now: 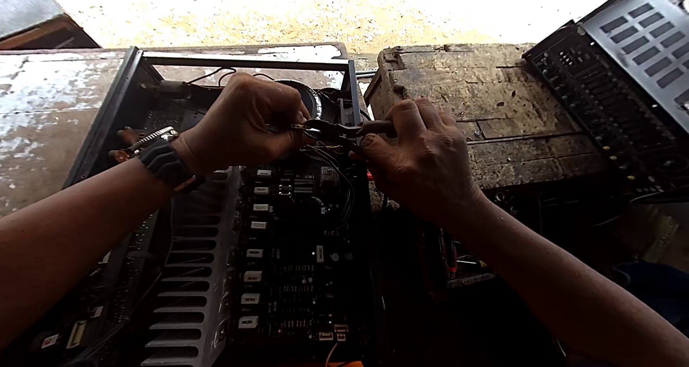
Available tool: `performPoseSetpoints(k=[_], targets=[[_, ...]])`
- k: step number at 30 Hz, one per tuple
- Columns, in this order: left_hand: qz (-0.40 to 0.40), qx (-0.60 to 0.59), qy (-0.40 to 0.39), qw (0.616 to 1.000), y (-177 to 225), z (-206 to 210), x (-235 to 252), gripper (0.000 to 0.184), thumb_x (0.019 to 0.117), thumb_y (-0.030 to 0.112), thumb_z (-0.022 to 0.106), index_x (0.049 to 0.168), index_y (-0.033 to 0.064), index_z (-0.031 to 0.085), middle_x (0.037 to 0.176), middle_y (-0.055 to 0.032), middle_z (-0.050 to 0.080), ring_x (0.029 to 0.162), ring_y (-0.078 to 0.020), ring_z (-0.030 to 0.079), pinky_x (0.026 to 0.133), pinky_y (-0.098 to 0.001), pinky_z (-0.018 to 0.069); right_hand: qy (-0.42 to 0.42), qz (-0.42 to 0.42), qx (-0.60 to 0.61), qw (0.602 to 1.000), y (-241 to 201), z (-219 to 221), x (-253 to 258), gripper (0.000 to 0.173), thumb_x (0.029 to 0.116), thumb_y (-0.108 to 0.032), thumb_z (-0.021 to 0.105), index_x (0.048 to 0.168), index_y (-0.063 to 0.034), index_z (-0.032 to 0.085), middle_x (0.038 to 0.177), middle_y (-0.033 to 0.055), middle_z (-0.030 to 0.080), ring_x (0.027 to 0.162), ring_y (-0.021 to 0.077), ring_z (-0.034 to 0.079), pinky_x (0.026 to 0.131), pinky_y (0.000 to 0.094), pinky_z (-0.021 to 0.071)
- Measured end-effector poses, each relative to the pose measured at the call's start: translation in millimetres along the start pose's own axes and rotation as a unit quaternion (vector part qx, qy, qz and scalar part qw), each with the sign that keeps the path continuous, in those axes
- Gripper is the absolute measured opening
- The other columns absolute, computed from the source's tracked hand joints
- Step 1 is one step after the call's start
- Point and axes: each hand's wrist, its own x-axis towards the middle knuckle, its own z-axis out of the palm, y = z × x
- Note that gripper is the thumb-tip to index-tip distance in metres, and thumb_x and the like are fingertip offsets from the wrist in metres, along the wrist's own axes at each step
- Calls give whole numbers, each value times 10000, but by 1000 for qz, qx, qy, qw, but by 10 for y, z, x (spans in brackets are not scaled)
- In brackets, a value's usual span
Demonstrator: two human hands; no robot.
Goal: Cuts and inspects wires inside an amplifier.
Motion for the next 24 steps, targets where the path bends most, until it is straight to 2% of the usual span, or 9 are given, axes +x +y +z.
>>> performPoseSetpoints(k=[3, 7, 18, 24], targets=[[9, 16, -4, 1000, -6, -9, 3, 105, 911, 133, 742, 890, 35, 711, 898, -50, 729, 788, -82, 693, 720, -250, 592, 2, -5, -14, 1000, 3, -15, 0, 221, 1046, -288, 570, 1062, -130, 723, 1073, 227, 595, 966, 414, 576, 702, 498, 421], [16, 22, -11, 1000, -13, -17, 12, 93, 912, 124, 731, 886, 35, 718, 930, -64, 736, 841, -104, 707, 772, -274, 601, 1, 3, -30, 1000, -10, -27, 0, 230, 1050, -316, 562, 1072, -155, 725, 1146, 219, 587, 1027, 422, 537, 757, 518, 382], [22, 39, -18, 999, -5, -29, 13, 101, 921, 130, 714, 885, 35, 715, 920, -59, 726, 824, -96, 694, 748, -264, 594, 5, -3, -30, 1000, -11, -31, 7, 215, 1044, -299, 571, 1071, -156, 730, 1128, 220, 586, 1023, 418, 541, 766, 520, 379], [45, 87, -18, 995, 23, -24, 13, 95, 904, 124, 680, 865, 49, 725, 917, -60, 727, 847, -93, 686, 750, -261, 568, 25, -7, -39, 999, -11, -5, -17, 198, 1036, -282, 588, 1111, -162, 727, 1101, 208, 578, 990, 401, 530, 770, 513, 360]])
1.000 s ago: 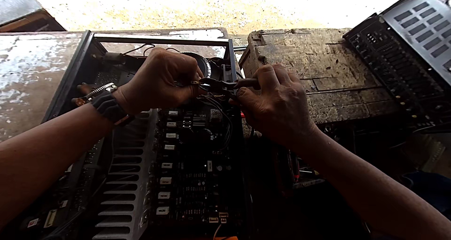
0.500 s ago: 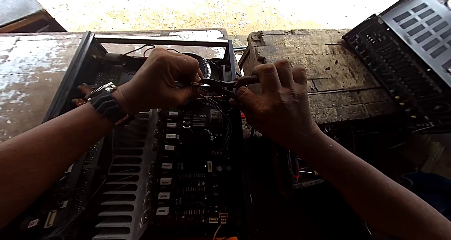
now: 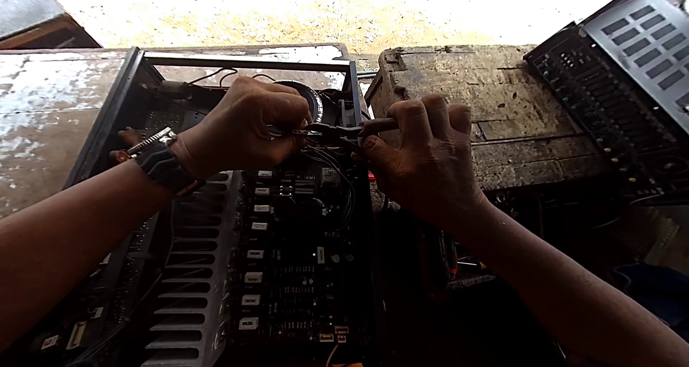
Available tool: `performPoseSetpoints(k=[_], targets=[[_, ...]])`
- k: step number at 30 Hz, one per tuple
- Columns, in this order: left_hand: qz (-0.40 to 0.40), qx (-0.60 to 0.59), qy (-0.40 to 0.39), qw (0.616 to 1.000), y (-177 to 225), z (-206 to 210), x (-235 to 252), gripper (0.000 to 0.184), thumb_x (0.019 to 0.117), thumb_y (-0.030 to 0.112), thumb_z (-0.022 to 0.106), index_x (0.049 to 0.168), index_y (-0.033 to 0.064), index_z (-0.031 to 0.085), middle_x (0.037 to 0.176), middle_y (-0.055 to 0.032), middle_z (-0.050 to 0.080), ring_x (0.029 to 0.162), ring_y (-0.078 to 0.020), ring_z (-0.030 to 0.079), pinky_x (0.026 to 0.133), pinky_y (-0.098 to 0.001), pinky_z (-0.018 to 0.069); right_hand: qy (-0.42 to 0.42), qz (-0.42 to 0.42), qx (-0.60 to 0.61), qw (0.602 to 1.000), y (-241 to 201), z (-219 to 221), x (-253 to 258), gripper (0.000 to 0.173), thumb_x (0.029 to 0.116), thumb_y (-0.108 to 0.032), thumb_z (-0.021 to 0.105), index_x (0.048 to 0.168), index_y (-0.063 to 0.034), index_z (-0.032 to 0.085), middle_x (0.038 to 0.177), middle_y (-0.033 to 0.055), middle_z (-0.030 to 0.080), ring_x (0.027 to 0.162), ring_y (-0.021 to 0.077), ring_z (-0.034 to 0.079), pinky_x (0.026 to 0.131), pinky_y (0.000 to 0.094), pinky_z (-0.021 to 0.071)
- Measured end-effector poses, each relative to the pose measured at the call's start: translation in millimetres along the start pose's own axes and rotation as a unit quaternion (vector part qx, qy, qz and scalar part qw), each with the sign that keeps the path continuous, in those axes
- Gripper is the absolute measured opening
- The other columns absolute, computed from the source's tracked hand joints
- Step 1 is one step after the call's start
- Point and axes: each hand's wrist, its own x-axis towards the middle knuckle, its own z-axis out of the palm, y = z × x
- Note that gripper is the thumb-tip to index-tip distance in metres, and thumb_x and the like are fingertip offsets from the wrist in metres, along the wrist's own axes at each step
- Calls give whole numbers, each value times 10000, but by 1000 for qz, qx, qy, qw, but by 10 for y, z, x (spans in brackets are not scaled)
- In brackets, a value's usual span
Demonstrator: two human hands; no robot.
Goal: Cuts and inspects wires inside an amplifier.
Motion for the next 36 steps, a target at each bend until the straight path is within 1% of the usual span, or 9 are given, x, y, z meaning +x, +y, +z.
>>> performPoseSetpoints(k=[7, 12, 14, 18, 23, 28, 33, 34, 36], targets=[[12, 5, -3, 1000, 3, 4, 8, 108, 908, 116, 657, 843, 50, 713, 916, -68, 720, 833, -97, 678, 723, -259, 557, 7, -3, -1, 1000, 4, 17, -4, 201, 1035, -284, 595, 1115, -156, 728, 1116, 209, 569, 982, 399, 523, 778, 515, 354], [14, 9, -8, 1000, 5, 5, 11, 122, 918, 131, 663, 839, 55, 717, 913, -66, 720, 832, -99, 677, 715, -265, 551, -5, -4, 6, 1000, 9, 2, 8, 203, 1040, -277, 577, 1070, -143, 726, 1089, 222, 586, 987, 413, 549, 758, 517, 380], [14, 8, -9, 1000, 7, 4, 11, 118, 917, 123, 659, 847, 50, 719, 916, -67, 719, 837, -99, 678, 719, -262, 553, -8, -6, 17, 1000, 18, -1, 15, 192, 1032, -255, 578, 1048, -136, 727, 1073, 227, 595, 981, 417, 561, 740, 511, 392], [13, 6, -11, 1000, 5, 0, 8, 122, 926, 134, 665, 853, 51, 717, 920, -65, 720, 841, -97, 678, 731, -257, 557, -22, -8, 38, 999, 30, -3, 27, 189, 1024, -233, 579, 1044, -116, 726, 1032, 228, 591, 951, 422, 577, 699, 510, 425], [12, 5, -9, 1000, 7, -6, 11, 123, 924, 138, 671, 854, 51, 720, 910, -60, 718, 830, -93, 676, 722, -257, 556, -24, -10, 44, 999, 30, -2, 24, 179, 1014, -217, 581, 1053, -124, 729, 1014, 222, 593, 932, 415, 587, 671, 493, 435], [12, -2, -7, 1000, 4, -6, 14, 115, 920, 135, 669, 855, 54, 720, 909, -55, 722, 837, -93, 683, 734, -261, 565, -23, -6, 44, 999, 20, 0, 22, 180, 1017, -217, 585, 1043, -118, 733, 1000, 220, 590, 909, 408, 589, 640, 478, 433], [12, -8, -8, 1000, 1, -7, 12, 119, 925, 138, 677, 859, 49, 719, 910, -60, 726, 841, -100, 688, 745, -270, 573, -21, -7, 45, 999, 22, 4, 22, 161, 995, -182, 588, 1015, -100, 726, 977, 212, 579, 886, 405, 586, 608, 469, 420], [12, -6, -9, 1000, 5, -8, 12, 120, 925, 141, 680, 860, 48, 720, 905, -57, 724, 834, -97, 686, 740, -267, 572, -15, -10, 41, 999, 29, 10, 19, 164, 1003, -198, 592, 1018, -105, 726, 982, 212, 583, 891, 403, 587, 613, 469, 421], [9, 4, -15, 1000, 19, -16, 16, 112, 918, 141, 679, 874, 46, 720, 893, -50, 715, 817, -92, 674, 725, -264, 563, -6, -12, 29, 999, 44, 23, 7, 175, 1023, -247, 601, 1049, -133, 731, 1033, 213, 597, 940, 402, 579, 672, 481, 418]])
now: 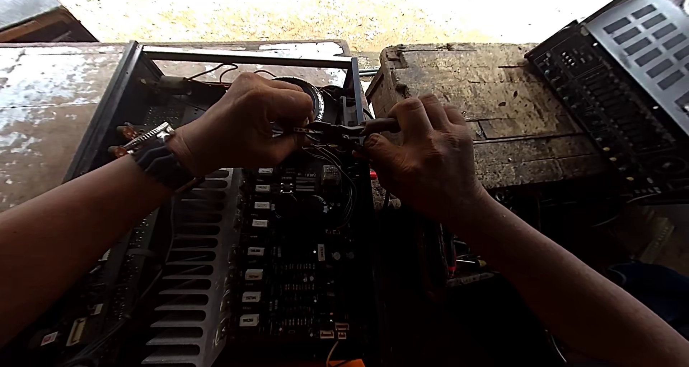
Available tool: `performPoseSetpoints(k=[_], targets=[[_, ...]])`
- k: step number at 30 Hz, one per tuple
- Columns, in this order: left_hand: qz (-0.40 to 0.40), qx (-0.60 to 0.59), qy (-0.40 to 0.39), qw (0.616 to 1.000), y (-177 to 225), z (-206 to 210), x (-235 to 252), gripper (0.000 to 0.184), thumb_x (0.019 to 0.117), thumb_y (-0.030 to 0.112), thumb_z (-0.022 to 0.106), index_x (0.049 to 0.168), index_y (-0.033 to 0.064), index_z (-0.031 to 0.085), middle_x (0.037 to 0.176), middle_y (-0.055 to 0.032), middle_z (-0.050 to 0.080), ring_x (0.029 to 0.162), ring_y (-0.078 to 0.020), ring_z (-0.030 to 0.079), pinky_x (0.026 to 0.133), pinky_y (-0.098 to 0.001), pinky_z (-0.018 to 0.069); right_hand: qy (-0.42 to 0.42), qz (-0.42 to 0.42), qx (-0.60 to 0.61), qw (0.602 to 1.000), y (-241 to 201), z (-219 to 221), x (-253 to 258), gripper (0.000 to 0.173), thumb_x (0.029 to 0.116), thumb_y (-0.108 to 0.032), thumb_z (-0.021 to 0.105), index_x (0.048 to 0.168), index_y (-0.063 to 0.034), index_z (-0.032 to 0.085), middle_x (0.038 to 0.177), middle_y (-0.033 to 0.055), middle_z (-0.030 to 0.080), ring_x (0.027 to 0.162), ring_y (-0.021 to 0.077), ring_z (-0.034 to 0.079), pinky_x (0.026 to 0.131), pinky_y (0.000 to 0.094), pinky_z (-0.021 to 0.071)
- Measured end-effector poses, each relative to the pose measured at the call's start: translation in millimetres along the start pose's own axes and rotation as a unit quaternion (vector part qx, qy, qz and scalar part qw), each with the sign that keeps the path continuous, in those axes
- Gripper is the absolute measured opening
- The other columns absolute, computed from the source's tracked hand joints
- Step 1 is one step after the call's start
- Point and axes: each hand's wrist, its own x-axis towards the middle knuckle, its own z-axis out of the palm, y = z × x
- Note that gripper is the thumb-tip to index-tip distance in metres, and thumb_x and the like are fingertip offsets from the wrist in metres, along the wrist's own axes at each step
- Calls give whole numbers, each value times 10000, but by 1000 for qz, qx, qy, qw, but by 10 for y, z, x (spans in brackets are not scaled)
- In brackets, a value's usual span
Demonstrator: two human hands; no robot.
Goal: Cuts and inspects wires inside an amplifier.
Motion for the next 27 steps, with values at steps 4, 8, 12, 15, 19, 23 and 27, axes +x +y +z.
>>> performPoseSetpoints(k=[4, 8, 12, 15, 19, 23, 27], targets=[[-19, 7, -17, 1000, 17, -35, 28, 66, 894, 131, 664, 900, 68, 684, 913, -38, 711, 798, -75, 665, 706, -249, 561, 12, 17, -18, 1000, -1, 14, -23, 212, 1030, -326, 606, 1074, -162, 733, 1163, 204, 585, 1026, 401, 528, 794, 517, 364], [-17, -11, -22, 1000, -6, -74, 41, 116, 931, 156, 694, 978, 50, 689, 927, -30, 704, 830, -77, 679, 747, -250, 590, 28, 66, -5, 997, -33, 6, -83, 217, 1011, -344, 625, 1037, -159, 736, 1237, 190, 589, 1092, 385, 528, 840, 523, 366], [-1, -30, -45, 999, -39, -77, 32, 126, 927, 131, 701, 1012, 51, 748, 992, -47, 719, 882, -91, 684, 783, -244, 590, 48, 147, 59, 986, -72, -3, -235, 269, 993, -367, 633, 1058, -141, 761, 1273, 173, 599, 1181, 364, 529, 892, 519, 400], [9, -48, -75, 996, -50, -91, 46, 140, 932, 113, 684, 1040, 65, 760, 1014, -37, 724, 879, -79, 683, 768, -230, 587, 90, 232, 134, 959, -136, 53, -411, 281, 981, -356, 670, 1045, -97, 760, 1227, 163, 614, 1203, 322, 549, 986, 482, 456], [6, -70, -145, 987, -68, -170, 48, 231, 968, 114, 620, 1168, 82, 731, 1125, -19, 711, 1010, -85, 685, 893, -255, 594, 134, 337, 232, 903, -265, 128, -660, 277, 984, -320, 688, 1102, -79, 754, 1186, 105, 601, 977, 131, 594, 806, 265, 516], [-3, -50, -171, 984, -79, -266, 42, 332, 975, 86, 560, 1274, 118, 699, 1163, -2, 696, 1024, -74, 666, 886, -251, 578, 157, 390, 322, 848, -387, 206, -835, 223, 982, -255, 696, 1101, -69, 729, 1177, 51, 602, 739, 17, 572, 589, 150, 496], [2, -12, -162, 987, -113, -301, 31, 303, 995, 138, 548, 1232, 172, 735, 1149, 9, 689, 1037, -87, 655, 882, -281, 565, 145, 410, 335, 836, -426, 274, -970, 219, 985, -269, 690, 1107, -94, 736, 1157, 43, 611, 803, 35, 606, 636, 158, 524]])
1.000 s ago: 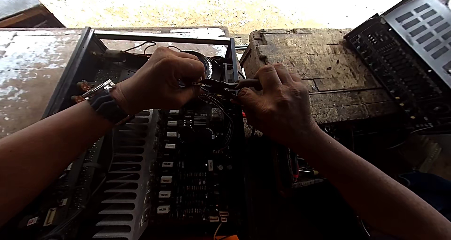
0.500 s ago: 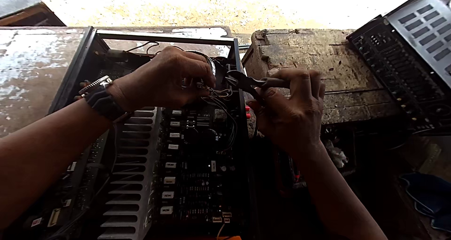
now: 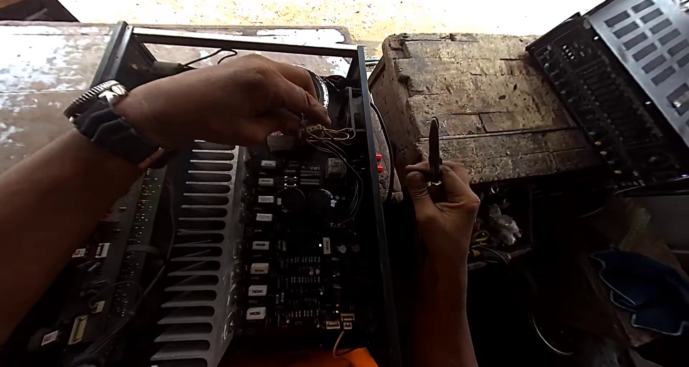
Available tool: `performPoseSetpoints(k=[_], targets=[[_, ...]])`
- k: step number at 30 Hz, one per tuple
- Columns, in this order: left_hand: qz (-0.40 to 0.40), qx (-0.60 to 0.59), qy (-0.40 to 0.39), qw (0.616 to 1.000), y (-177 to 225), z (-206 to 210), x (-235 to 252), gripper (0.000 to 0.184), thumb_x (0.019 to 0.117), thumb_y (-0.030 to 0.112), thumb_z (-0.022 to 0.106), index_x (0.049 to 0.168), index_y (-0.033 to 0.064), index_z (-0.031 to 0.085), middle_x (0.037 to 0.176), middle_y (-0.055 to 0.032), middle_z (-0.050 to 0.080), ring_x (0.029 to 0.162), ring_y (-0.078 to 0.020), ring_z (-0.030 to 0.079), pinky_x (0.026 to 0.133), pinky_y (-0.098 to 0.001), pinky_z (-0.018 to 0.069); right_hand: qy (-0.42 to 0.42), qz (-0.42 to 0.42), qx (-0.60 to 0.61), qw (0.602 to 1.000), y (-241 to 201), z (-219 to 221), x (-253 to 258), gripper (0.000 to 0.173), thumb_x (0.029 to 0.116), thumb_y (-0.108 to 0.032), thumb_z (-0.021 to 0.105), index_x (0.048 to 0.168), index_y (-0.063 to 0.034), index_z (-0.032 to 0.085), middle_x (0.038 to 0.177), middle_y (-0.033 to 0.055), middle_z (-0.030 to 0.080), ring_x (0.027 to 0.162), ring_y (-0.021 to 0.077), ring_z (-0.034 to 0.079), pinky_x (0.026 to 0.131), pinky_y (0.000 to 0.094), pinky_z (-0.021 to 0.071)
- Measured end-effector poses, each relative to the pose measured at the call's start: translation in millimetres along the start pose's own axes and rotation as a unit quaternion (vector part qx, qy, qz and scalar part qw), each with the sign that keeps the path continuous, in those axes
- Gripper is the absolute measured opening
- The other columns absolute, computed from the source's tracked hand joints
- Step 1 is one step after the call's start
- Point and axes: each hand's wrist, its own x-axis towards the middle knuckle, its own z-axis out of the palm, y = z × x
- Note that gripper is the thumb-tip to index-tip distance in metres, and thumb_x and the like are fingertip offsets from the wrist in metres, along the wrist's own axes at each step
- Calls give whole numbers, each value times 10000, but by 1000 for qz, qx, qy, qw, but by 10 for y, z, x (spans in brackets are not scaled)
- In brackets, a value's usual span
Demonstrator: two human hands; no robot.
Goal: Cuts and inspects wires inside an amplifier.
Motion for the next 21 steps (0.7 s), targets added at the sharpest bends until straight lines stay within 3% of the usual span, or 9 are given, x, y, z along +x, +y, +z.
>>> performPoseSetpoints(k=[3, 8, 16, 21], targets=[[-12, -5, 5, 1000, -9, -6, -6, 232, 1000, 184, 570, 1156, 169, 740, 1138, 24, 676, 1035, -70, 649, 894, -266, 566, -5, 2, -21, 1000, 52, -2, -38, 216, 977, -277, 699, 1091, -99, 745, 1138, 47, 619, 874, 61, 616, 681, 182, 532], [-27, -52, 11, 998, -43, -23, -14, 193, 981, 181, 623, 1136, 120, 721, 1100, 7, 675, 1005, -85, 659, 886, -268, 584, -1, -2, -23, 1000, 72, 16, -59, 217, 970, -261, 711, 1086, -82, 748, 1141, 54, 623, 894, 60, 619, 705, 177, 534], [-57, -168, 4, 984, -108, -33, -37, 147, 948, 56, 666, 1095, 59, 667, 1053, -44, 689, 907, -124, 705, 801, -285, 640, -8, 10, -34, 999, 105, 63, -85, 206, 964, -265, 719, 1079, -99, 753, 1127, 52, 617, 921, 82, 618, 738, 210, 543], [-91, -155, 12, 984, -69, -16, -22, 136, 932, 88, 701, 1060, 91, 654, 955, -1, 713, 829, -102, 717, 737, -279, 647, -9, -12, -76, 997, 1, 32, 10, 233, 975, -317, 702, 1088, -122, 758, 1132, 50, 608, 826, 62, 584, 663, 198, 500]])
